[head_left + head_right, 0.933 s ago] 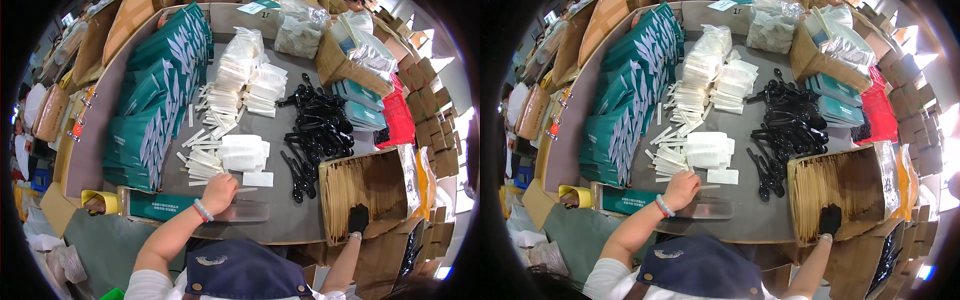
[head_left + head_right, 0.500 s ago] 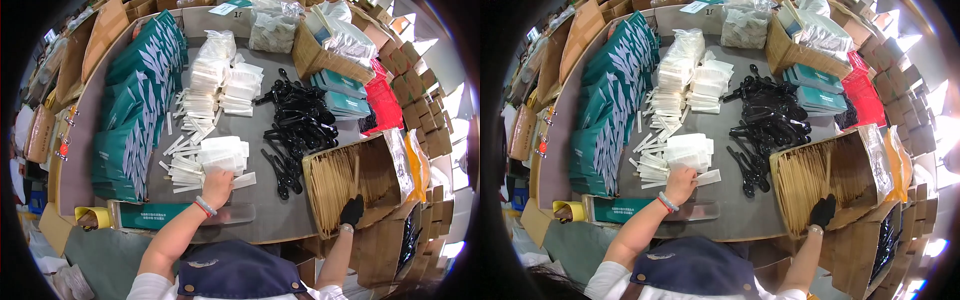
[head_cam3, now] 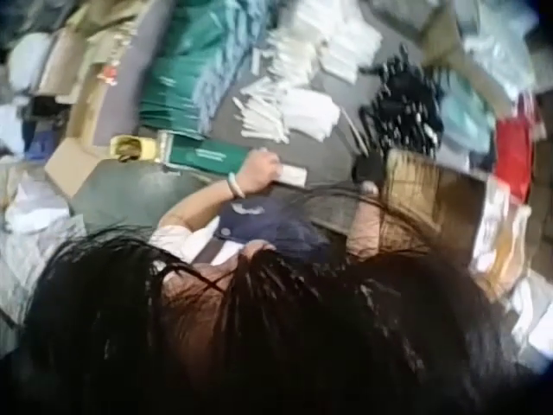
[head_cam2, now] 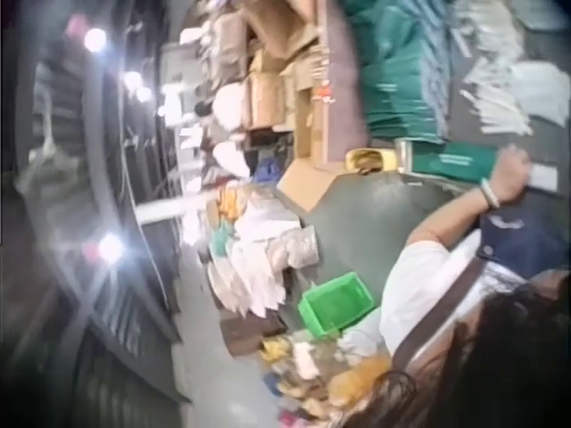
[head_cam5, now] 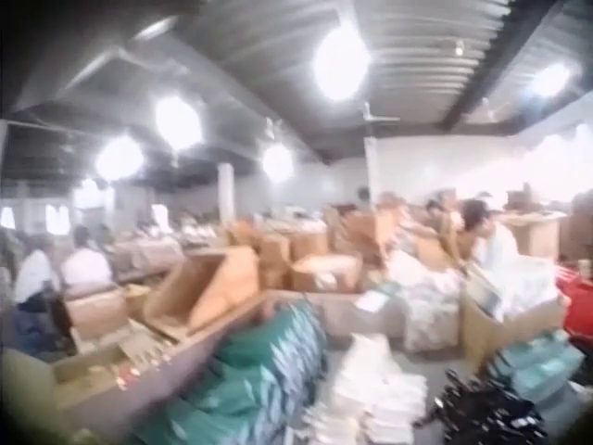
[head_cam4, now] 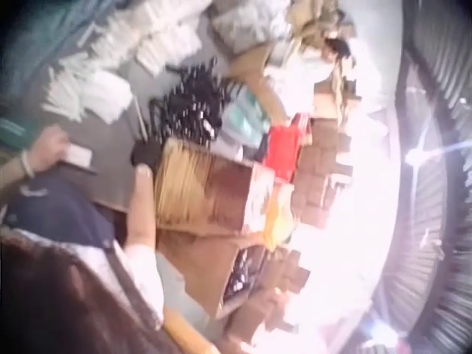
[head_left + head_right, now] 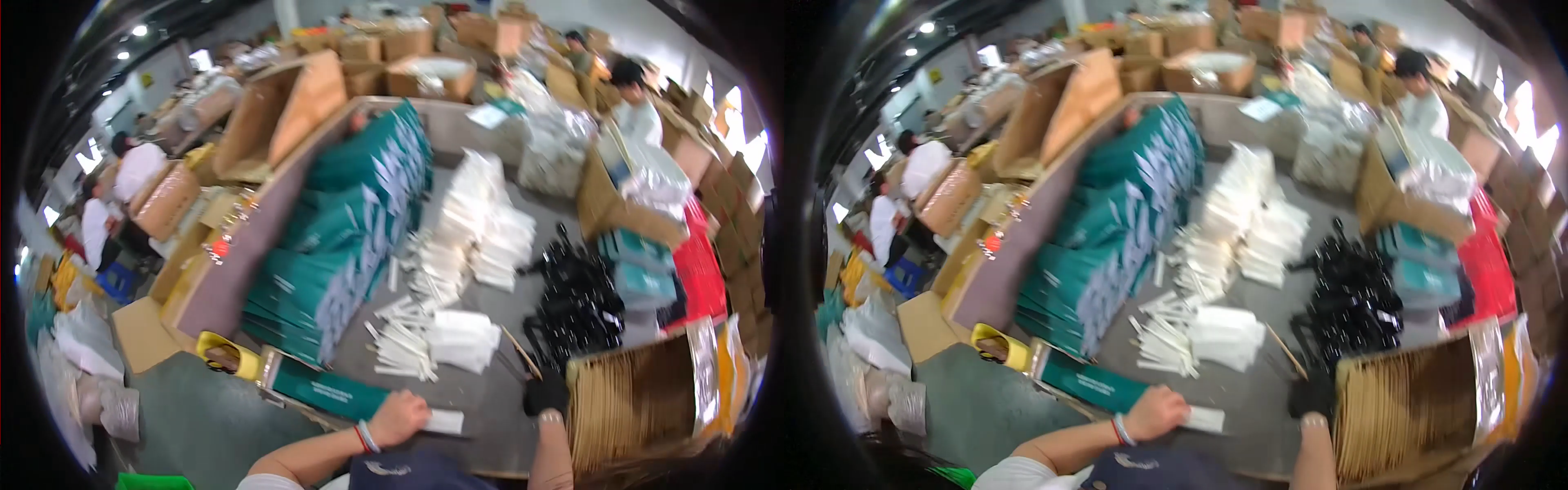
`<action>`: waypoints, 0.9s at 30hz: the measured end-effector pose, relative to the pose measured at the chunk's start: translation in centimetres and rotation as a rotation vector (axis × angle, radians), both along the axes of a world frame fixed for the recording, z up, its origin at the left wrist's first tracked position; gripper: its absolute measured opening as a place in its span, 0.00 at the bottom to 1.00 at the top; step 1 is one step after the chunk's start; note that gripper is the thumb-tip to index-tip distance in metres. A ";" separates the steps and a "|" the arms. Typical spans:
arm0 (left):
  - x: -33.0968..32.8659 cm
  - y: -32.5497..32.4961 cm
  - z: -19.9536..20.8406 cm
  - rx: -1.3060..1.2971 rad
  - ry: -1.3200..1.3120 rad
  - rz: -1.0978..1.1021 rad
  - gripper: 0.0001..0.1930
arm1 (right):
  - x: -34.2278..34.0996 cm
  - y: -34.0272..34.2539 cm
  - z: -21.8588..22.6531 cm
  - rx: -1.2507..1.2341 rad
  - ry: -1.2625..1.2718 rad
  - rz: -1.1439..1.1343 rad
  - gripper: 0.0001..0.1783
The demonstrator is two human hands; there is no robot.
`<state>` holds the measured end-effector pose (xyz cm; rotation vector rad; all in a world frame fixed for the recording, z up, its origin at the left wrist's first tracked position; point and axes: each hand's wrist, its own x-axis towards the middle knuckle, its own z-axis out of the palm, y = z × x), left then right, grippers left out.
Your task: Manually wrapping stacks of plastic spoons and knives into individual plastic packaging sleeves.
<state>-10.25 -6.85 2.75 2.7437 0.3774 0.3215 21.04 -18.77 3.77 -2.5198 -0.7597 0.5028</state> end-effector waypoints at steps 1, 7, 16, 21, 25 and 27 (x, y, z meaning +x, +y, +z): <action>-0.1 -0.7 -0.2 0.009 -0.043 0.026 0.04 | 0.8 -1.0 -1.8 0.014 -0.045 0.016 0.14; -1.9 -2.2 -0.2 -0.013 -0.071 0.052 0.10 | 0.0 -0.4 -0.9 -0.028 -0.147 0.094 0.11; -1.9 -3.0 -1.3 -0.096 0.018 0.035 0.17 | -10.4 0.5 -1.2 -0.239 -0.056 0.922 0.21; -3.8 -1.7 1.4 0.133 0.147 0.096 0.26 | -9.9 -0.9 3.6 0.231 -0.006 0.563 0.17; -5.0 -0.4 2.2 0.038 0.108 0.141 0.32 | -9.1 -3.3 1.9 0.147 -0.116 0.681 0.21; -5.2 0.4 2.7 -0.034 0.069 0.172 0.34 | -8.9 -4.1 0.7 0.111 -0.189 0.807 0.23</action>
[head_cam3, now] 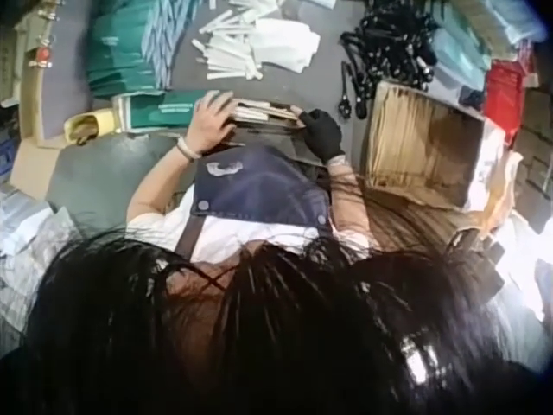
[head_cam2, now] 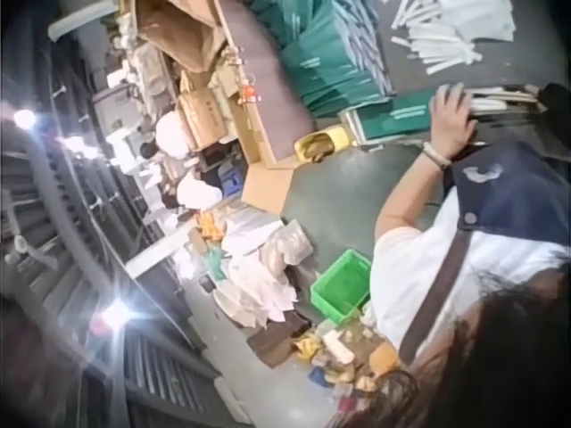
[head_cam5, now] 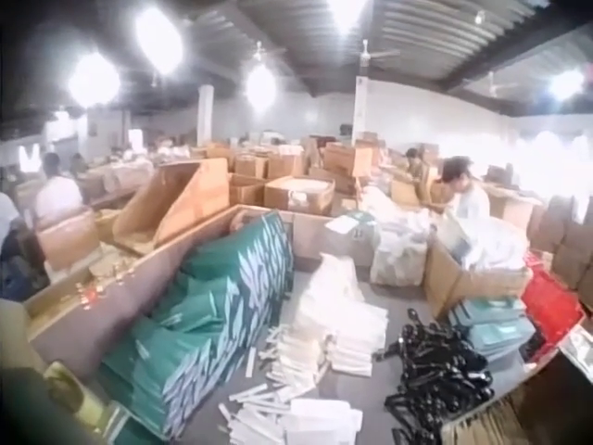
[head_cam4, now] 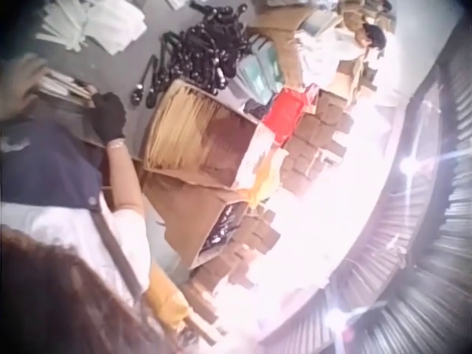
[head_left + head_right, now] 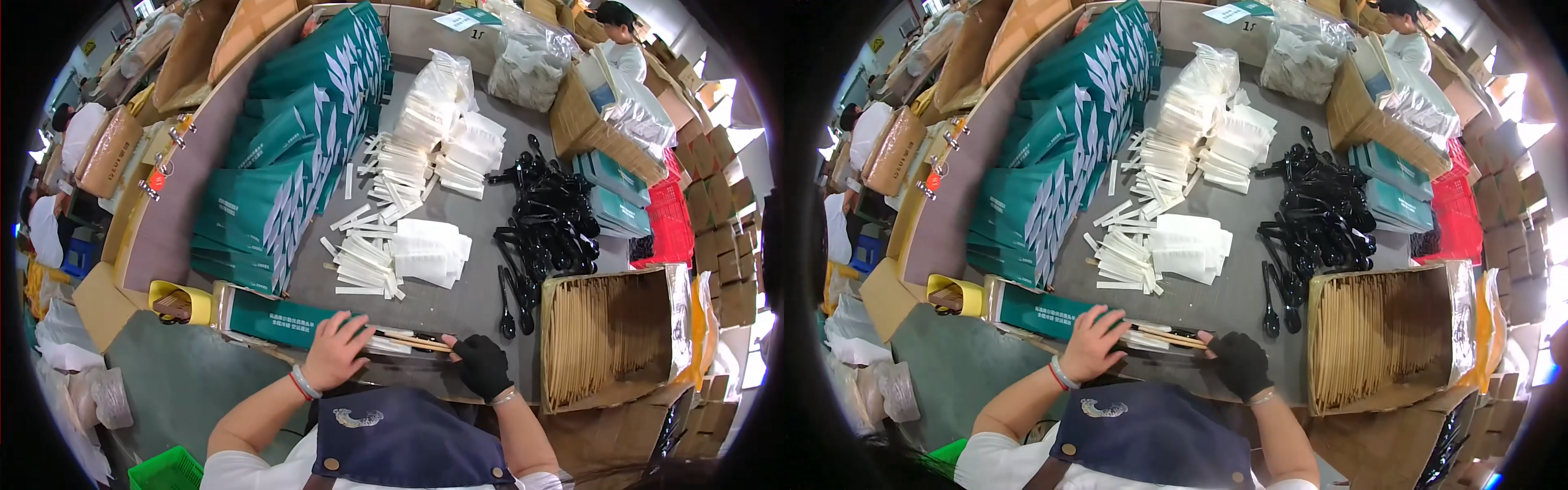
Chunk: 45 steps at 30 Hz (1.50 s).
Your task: Manually wrapping stacks of plastic spoons and knives into individual plastic packaging sleeves.
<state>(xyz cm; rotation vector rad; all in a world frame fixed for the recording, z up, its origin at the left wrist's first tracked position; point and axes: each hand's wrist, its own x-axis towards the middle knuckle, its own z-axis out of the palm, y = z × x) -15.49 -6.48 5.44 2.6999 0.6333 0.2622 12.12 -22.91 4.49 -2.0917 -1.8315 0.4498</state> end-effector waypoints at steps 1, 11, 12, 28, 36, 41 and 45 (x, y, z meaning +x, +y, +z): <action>-0.1 0.3 0.2 -0.057 -0.042 0.041 0.35 | -0.1 -0.1 -0.2 -0.006 0.001 -0.001 0.23; 2.9 0.1 -1.1 -0.145 -0.129 -0.089 0.40 | -5.3 2.9 -2.2 0.059 0.318 0.148 0.14; 3.3 0.0 -0.6 -0.116 -0.097 -0.085 0.40 | -4.8 2.3 -3.0 0.096 0.340 0.097 0.13; 6.4 1.2 1.9 0.000 0.248 -0.324 0.23 | -4.3 4.5 2.1 0.130 -0.057 0.026 0.29; 4.2 13.7 13.5 0.170 0.040 -0.263 0.15 | -0.3 3.2 5.4 0.118 0.130 -0.313 0.35; 1.2 12.4 9.7 0.394 -0.181 0.297 0.15 | -1.0 3.0 4.5 0.102 -0.049 -0.185 0.36; 0.4 1.9 -1.0 0.045 0.009 0.421 0.44 | -2.2 3.4 4.1 0.005 -0.067 -0.123 0.34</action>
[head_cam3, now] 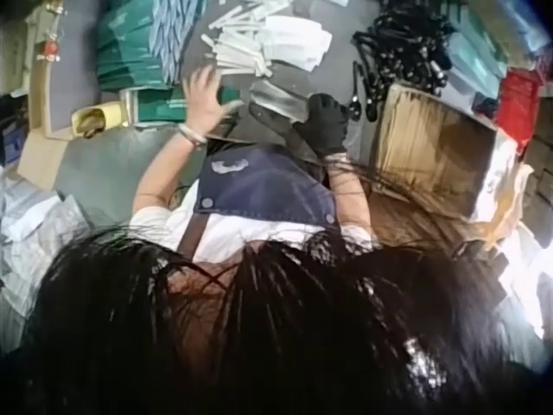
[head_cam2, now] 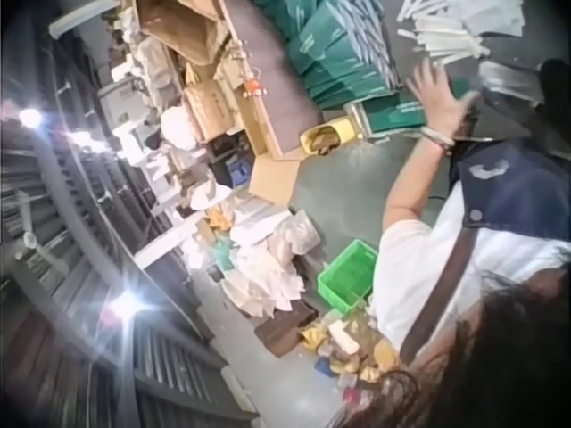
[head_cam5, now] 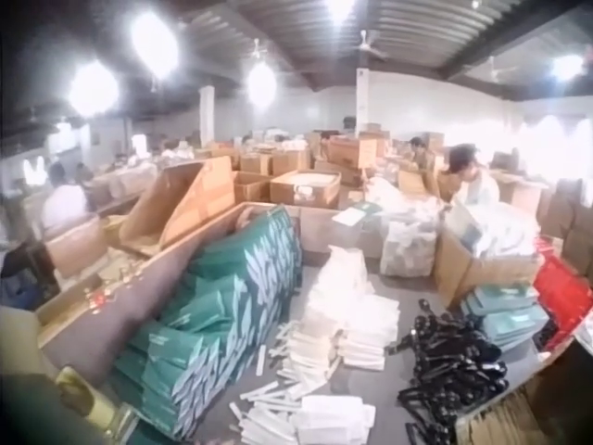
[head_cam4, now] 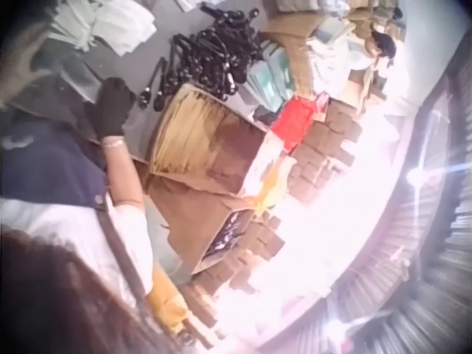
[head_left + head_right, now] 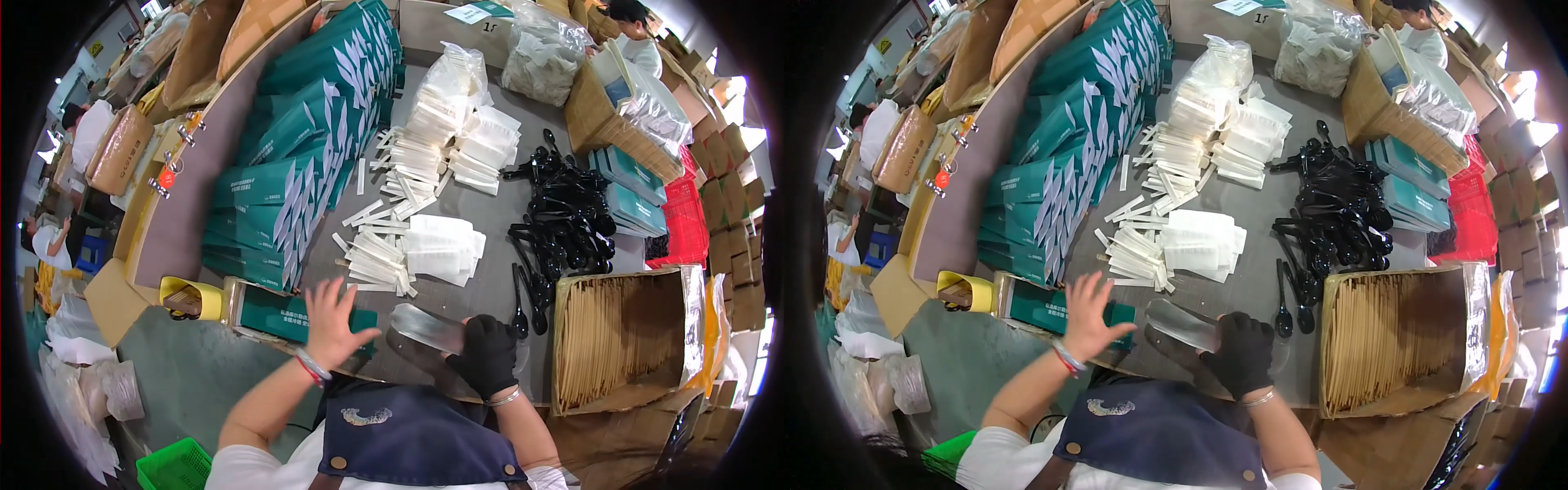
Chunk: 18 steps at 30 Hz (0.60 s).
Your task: Manually wrapping stacks of plastic spoons and knives into individual plastic packaging sleeves.
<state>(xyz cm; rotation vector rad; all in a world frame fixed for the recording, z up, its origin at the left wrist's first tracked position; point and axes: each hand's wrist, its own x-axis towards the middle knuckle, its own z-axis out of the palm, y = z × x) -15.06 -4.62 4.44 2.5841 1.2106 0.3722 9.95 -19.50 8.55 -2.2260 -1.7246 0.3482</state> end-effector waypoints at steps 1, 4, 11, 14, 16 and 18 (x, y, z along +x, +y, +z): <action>0.3 -1.4 -1.0 -0.128 0.005 0.085 0.48 | -0.3 0.0 0.4 -0.044 -0.059 0.022 0.33; 0.0 -1.5 -3.3 -0.167 -0.109 0.158 0.51 | -0.5 0.2 0.5 -0.042 -0.063 0.068 0.34; -0.1 -1.5 -3.7 -0.241 -0.118 0.154 0.53 | -1.2 0.0 -0.4 -0.043 0.024 0.133 0.33; 0.6 -1.9 -2.8 -0.217 -0.055 0.171 0.54 | -0.8 0.3 0.2 -0.103 -0.019 0.017 0.33; 0.1 -1.8 -3.2 -0.220 -0.079 0.164 0.54 | -0.5 0.2 0.3 -0.113 -0.083 0.025 0.33; -0.1 -1.7 -3.3 -0.222 -0.103 0.157 0.55 | -0.6 0.1 0.1 -0.126 -0.039 0.060 0.33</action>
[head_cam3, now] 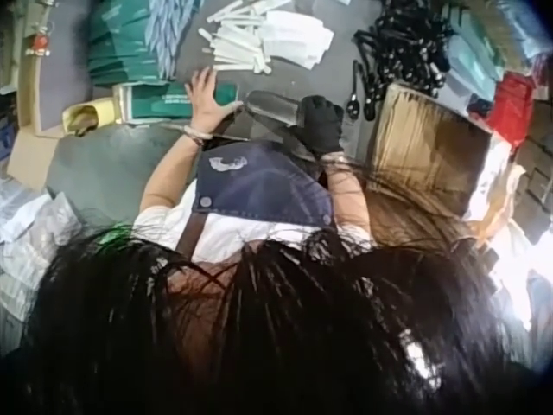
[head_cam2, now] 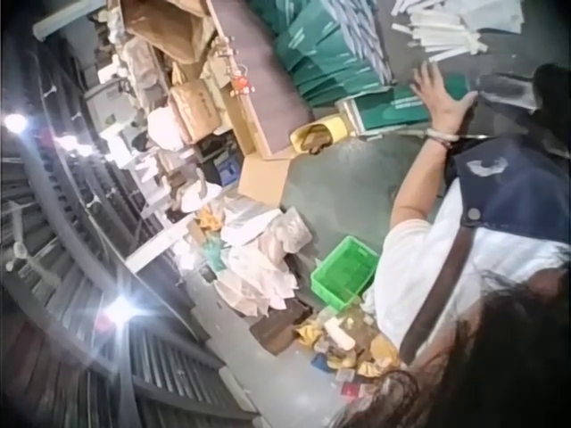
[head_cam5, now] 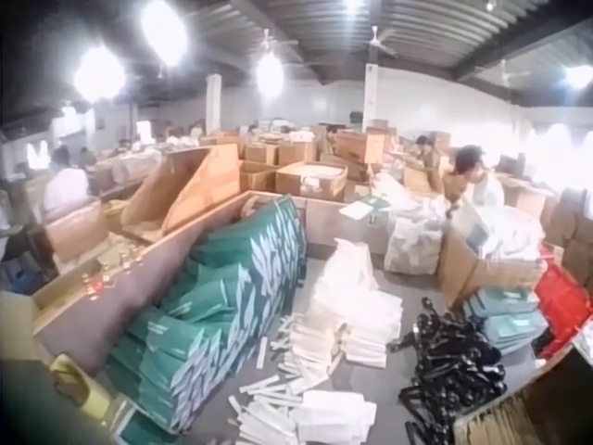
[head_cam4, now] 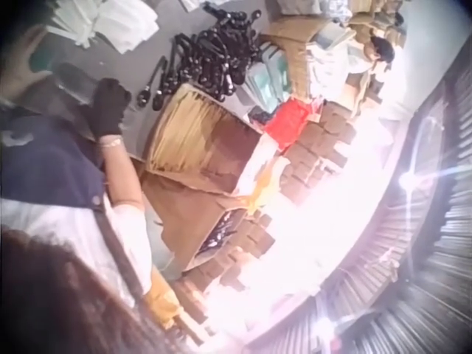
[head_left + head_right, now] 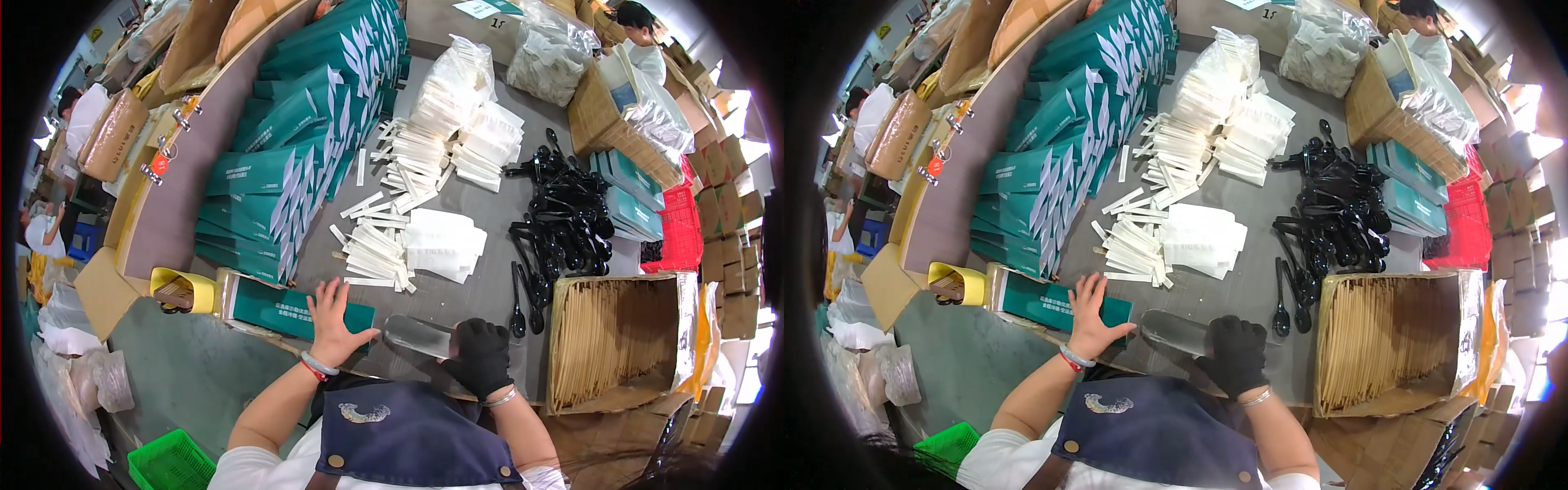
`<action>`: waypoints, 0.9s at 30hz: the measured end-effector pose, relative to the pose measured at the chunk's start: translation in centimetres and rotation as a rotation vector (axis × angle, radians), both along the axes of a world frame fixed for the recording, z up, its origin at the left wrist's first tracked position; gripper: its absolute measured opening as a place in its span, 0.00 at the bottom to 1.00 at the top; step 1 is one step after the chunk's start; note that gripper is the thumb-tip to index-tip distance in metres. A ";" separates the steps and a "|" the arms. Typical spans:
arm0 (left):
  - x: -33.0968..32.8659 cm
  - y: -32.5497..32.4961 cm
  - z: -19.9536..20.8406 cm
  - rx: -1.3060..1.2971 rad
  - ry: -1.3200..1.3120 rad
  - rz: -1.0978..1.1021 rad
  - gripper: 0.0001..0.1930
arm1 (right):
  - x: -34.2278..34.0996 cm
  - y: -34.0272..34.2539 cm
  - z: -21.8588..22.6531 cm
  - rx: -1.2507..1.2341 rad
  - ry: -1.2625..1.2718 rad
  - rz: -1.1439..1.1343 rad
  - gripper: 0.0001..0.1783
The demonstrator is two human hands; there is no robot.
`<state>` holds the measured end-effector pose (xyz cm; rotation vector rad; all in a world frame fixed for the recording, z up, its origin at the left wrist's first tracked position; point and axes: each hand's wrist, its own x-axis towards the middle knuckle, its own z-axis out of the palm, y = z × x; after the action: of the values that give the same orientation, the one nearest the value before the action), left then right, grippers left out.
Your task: Manually wrapping stacks of plastic spoons and knives into individual plastic packaging sleeves.
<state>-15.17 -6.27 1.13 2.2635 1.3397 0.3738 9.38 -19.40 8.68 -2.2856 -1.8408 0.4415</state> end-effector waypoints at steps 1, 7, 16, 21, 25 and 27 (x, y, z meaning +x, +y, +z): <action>0.0 0.1 0.2 -0.022 -0.005 -0.003 0.55 | -0.1 -0.1 -0.2 -0.013 0.046 0.030 0.33; 0.3 0.3 1.2 -0.054 0.005 -0.041 0.53 | -5.1 2.9 -3.9 0.077 0.170 0.112 0.35; 3.0 7.3 1.2 0.220 -0.081 -0.291 0.07 | 6.6 -3.2 -2.8 0.405 0.211 -0.450 0.19; 3.1 8.8 0.8 0.230 0.006 -0.587 0.03 | 18.8 -17.9 -5.6 0.436 -0.198 -1.033 0.20; 5.7 8.0 2.3 0.084 -0.130 -0.651 0.05 | 20.6 -21.6 -5.6 0.216 -0.191 -1.084 0.19; 8.0 7.5 3.1 0.088 -0.219 -0.591 0.06 | 20.2 -19.9 -3.8 -0.028 -0.176 -0.996 0.15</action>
<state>-7.14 1.22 4.27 2.4701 0.5152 0.4556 29.58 -39.32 4.90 -2.9227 -0.5366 0.0944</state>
